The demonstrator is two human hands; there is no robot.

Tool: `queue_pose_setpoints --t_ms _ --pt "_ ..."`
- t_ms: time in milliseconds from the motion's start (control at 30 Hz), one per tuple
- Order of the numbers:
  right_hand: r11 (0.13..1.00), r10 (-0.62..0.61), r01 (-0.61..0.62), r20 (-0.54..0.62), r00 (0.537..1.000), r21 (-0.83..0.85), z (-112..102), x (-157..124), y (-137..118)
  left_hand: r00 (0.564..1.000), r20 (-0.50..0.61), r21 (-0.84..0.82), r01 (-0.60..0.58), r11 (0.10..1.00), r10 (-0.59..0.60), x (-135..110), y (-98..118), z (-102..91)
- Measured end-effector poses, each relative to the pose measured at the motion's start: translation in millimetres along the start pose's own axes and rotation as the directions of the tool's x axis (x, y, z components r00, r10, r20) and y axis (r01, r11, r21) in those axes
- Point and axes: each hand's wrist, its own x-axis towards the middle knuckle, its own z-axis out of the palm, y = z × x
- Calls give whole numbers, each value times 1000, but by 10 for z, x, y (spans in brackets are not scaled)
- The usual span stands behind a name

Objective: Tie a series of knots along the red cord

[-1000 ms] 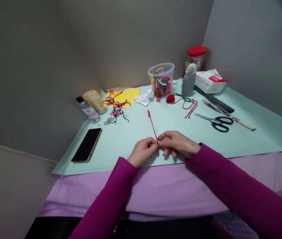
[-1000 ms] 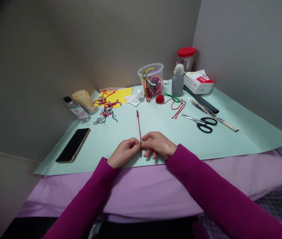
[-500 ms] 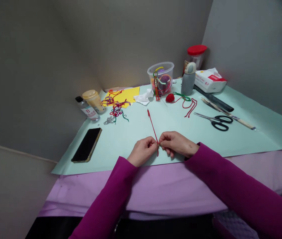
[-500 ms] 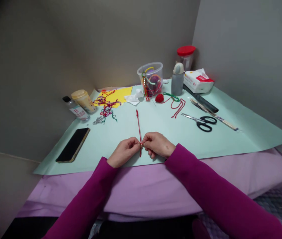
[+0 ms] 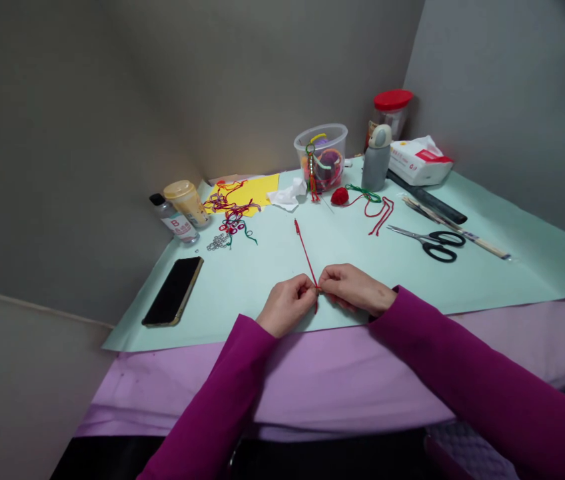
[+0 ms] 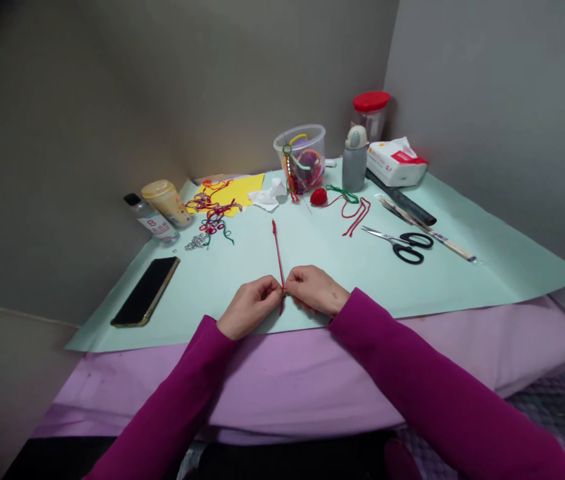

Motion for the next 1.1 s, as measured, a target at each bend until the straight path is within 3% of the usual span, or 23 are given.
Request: queue_pose_setpoints --t_ms 133,333,567,767,900,1100 --pt "979 -98 82 -79 992 -184 0 31 6 1000 -4 18 -19 1000 19 1 22 3" --pt "912 -224 175 -94 970 -370 14 64 -4 999 -14 -25 -39 999 39 -9 45 -19" --pt "940 -191 156 -87 978 -304 13 44 -38 983 -182 45 10 999 -2 -19 91 -44" --pt "994 -57 52 -50 997 -96 -12 13 -55 984 -52 78 -168 983 172 -47 99 31" --pt "1000 -30 30 -6 1000 5 -18 36 -12 977 13 125 -212 969 213 -59 75 66" --pt "999 -27 27 3 1000 -38 -32 66 18 967 85 46 -245 968 241 -65 107 26"
